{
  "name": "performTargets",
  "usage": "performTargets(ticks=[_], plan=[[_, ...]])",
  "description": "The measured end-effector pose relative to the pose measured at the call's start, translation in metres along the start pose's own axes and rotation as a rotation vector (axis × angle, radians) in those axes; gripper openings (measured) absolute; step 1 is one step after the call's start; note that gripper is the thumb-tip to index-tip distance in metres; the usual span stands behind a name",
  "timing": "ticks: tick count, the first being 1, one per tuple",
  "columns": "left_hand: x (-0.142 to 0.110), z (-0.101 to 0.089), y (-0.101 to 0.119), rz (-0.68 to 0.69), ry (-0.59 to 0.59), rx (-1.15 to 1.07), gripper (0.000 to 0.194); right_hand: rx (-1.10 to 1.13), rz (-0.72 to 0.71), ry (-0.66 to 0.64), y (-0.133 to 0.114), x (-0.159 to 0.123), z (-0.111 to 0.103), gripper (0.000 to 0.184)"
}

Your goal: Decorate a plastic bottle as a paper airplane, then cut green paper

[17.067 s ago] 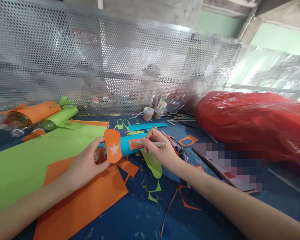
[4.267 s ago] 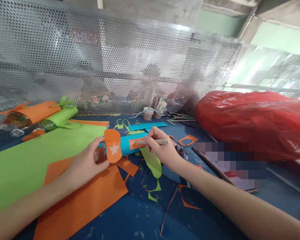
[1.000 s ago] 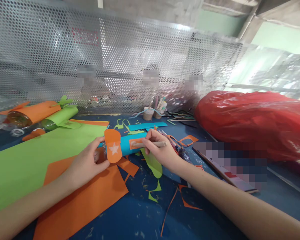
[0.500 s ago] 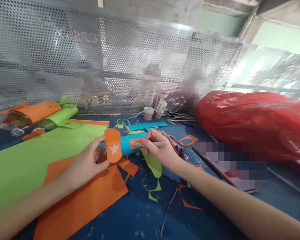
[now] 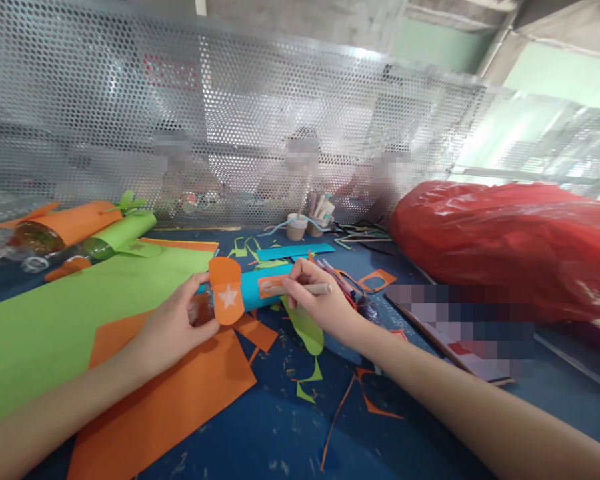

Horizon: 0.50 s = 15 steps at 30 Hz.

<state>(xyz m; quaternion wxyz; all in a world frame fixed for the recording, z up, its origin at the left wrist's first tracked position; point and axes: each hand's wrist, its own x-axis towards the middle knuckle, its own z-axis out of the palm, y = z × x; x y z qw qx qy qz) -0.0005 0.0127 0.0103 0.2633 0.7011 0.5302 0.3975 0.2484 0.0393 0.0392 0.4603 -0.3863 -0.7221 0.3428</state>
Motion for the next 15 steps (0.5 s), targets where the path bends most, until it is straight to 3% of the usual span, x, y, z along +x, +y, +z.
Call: performTargets(ticks=[15], plan=[[0.0006, 0.0004, 0.0016, -0.010, -0.030, -0.026, 0.058, -0.037, 0.003, 0.010, -0.0024, -0.0010, -0.0009, 0.019]])
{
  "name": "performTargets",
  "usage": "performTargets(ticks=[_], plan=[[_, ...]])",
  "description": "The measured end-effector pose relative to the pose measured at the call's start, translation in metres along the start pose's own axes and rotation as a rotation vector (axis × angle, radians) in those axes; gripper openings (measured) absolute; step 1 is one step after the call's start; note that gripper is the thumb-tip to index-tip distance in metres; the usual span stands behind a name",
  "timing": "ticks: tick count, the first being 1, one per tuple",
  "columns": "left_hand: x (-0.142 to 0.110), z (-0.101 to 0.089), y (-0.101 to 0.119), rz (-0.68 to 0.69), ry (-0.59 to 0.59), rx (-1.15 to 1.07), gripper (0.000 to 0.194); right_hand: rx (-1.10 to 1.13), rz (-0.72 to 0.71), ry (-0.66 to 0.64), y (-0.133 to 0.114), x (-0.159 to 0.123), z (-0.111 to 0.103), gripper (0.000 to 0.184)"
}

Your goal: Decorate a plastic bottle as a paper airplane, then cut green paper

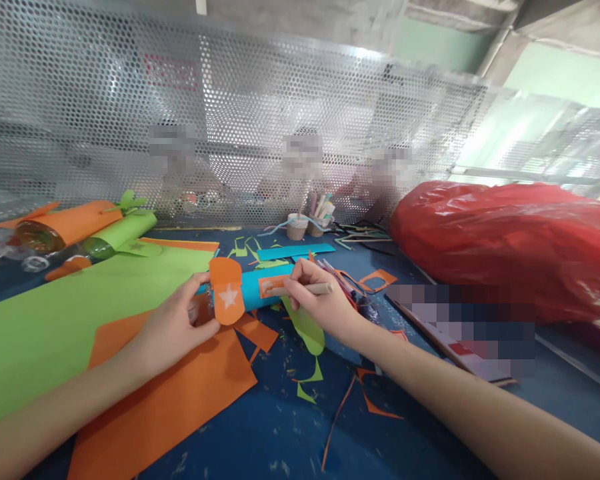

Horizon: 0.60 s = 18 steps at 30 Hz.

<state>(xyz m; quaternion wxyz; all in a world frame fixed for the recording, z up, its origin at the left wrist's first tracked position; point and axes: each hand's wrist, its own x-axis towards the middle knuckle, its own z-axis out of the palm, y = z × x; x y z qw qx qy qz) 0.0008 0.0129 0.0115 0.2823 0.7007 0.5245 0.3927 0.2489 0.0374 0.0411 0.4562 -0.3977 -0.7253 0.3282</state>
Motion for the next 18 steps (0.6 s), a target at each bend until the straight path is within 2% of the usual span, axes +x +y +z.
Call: performTargets(ticks=[18], plan=[[-0.0003, -0.0013, 0.0026, -0.001, 0.002, 0.039, 0.056, 0.003, -0.001, -0.006, -0.0005, 0.0003, -0.0003, 0.019]])
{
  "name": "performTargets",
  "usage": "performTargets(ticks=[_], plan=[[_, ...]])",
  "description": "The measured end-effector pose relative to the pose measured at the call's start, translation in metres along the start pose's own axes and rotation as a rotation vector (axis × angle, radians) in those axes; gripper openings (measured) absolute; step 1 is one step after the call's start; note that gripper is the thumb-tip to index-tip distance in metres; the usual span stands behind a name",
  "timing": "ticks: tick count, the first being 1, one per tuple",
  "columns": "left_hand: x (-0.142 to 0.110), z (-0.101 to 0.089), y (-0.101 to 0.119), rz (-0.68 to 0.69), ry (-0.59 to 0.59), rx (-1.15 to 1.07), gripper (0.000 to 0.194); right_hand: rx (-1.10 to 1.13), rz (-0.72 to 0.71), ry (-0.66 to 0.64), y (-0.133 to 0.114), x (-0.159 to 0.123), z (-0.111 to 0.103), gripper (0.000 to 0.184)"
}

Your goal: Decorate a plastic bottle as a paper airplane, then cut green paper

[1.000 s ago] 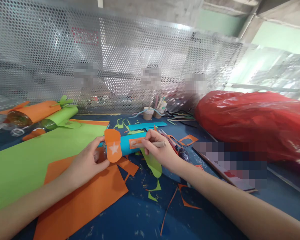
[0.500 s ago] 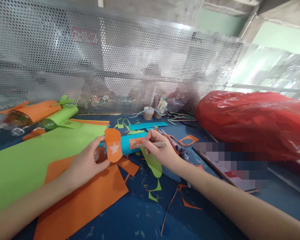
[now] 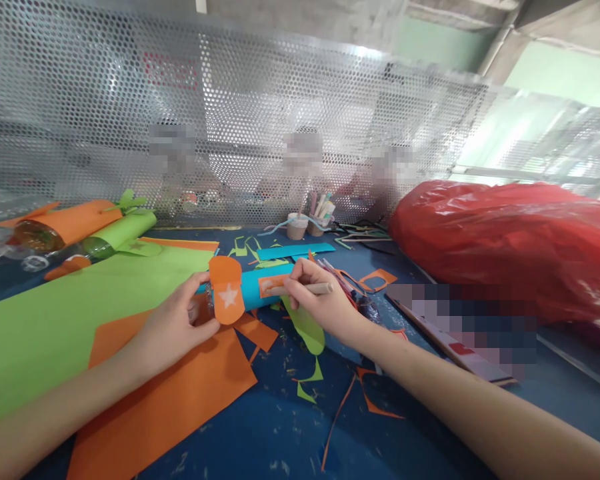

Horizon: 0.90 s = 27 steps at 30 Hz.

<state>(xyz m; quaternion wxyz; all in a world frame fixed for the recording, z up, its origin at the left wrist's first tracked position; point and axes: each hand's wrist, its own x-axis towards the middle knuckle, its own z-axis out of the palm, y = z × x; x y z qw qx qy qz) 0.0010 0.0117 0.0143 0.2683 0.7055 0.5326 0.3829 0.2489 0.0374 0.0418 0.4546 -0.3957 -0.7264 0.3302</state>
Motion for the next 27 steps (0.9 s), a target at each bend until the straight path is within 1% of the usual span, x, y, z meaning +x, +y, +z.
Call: performTargets(ticks=[10, 16, 19, 24, 27], plan=[[0.0009, 0.0004, -0.0013, 0.013, -0.012, -0.007, 0.056, 0.011, 0.001, -0.007, 0.0016, -0.0006, 0.0006, 0.018], [0.0008, 0.0010, -0.0022, 0.011, 0.008, -0.015, 0.056, -0.007, -0.004, 0.042, 0.0023, 0.0006, -0.0013, 0.018], [0.0009, 0.0009, -0.0023, 0.023, 0.022, -0.008, 0.056, 0.001, -0.001, 0.032, 0.0014, 0.0006, -0.0014, 0.018], [0.0013, 0.0004, -0.0012, 0.013, 0.002, -0.009, 0.057, 0.010, 0.010, 0.036, 0.0021, 0.0005, -0.0002, 0.018], [0.0014, 0.0002, -0.0010, 0.014, 0.012, 0.001, 0.059, 0.012, 0.011, 0.023, 0.0026, -0.0001, -0.0002, 0.018]])
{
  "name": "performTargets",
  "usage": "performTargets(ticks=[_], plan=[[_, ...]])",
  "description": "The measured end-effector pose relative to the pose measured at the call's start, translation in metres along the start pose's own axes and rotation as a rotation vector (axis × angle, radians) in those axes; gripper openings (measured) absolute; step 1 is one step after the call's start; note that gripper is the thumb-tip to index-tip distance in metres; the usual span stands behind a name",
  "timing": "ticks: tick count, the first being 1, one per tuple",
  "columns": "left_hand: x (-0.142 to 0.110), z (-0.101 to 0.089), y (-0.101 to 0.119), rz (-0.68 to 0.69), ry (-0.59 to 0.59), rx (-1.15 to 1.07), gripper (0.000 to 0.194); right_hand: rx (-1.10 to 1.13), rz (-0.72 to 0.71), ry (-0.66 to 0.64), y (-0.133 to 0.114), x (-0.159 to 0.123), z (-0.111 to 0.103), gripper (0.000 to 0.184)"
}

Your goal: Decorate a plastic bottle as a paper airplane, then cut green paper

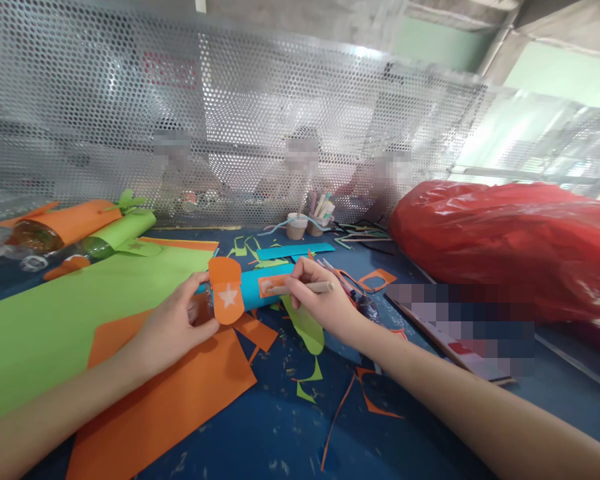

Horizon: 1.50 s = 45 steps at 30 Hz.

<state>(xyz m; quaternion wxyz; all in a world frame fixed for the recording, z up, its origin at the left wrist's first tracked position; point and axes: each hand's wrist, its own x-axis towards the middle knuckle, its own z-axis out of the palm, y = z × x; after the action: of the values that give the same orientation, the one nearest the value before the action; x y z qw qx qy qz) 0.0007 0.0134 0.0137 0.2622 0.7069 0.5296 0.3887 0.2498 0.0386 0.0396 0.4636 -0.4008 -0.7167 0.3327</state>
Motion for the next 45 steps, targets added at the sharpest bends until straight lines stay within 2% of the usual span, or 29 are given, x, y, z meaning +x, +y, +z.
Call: performTargets(ticks=[7, 20, 26, 34, 45], plan=[[-0.0009, 0.0005, 0.0003, 0.001, -0.024, -0.024, 0.056, -0.010, 0.003, -0.005, -0.0020, -0.0004, -0.0005, 0.019], [-0.0003, 0.0004, 0.0001, 0.013, 0.003, -0.029, 0.057, 0.005, -0.004, -0.014, 0.0000, 0.0010, 0.0003, 0.018], [-0.0008, 0.0005, 0.0002, -0.023, -0.024, -0.053, 0.057, -0.022, -0.007, 0.019, -0.0005, 0.0006, -0.0003, 0.020], [-0.0010, 0.0012, -0.0019, -0.017, -0.001, 0.020, 0.059, -0.019, -0.011, 0.023, -0.0014, 0.0004, -0.0005, 0.020], [-0.0015, 0.0000, 0.0019, -0.031, 0.006, 0.013, 0.058, -0.015, 0.000, 0.029, -0.0010, -0.0007, -0.0010, 0.022]])
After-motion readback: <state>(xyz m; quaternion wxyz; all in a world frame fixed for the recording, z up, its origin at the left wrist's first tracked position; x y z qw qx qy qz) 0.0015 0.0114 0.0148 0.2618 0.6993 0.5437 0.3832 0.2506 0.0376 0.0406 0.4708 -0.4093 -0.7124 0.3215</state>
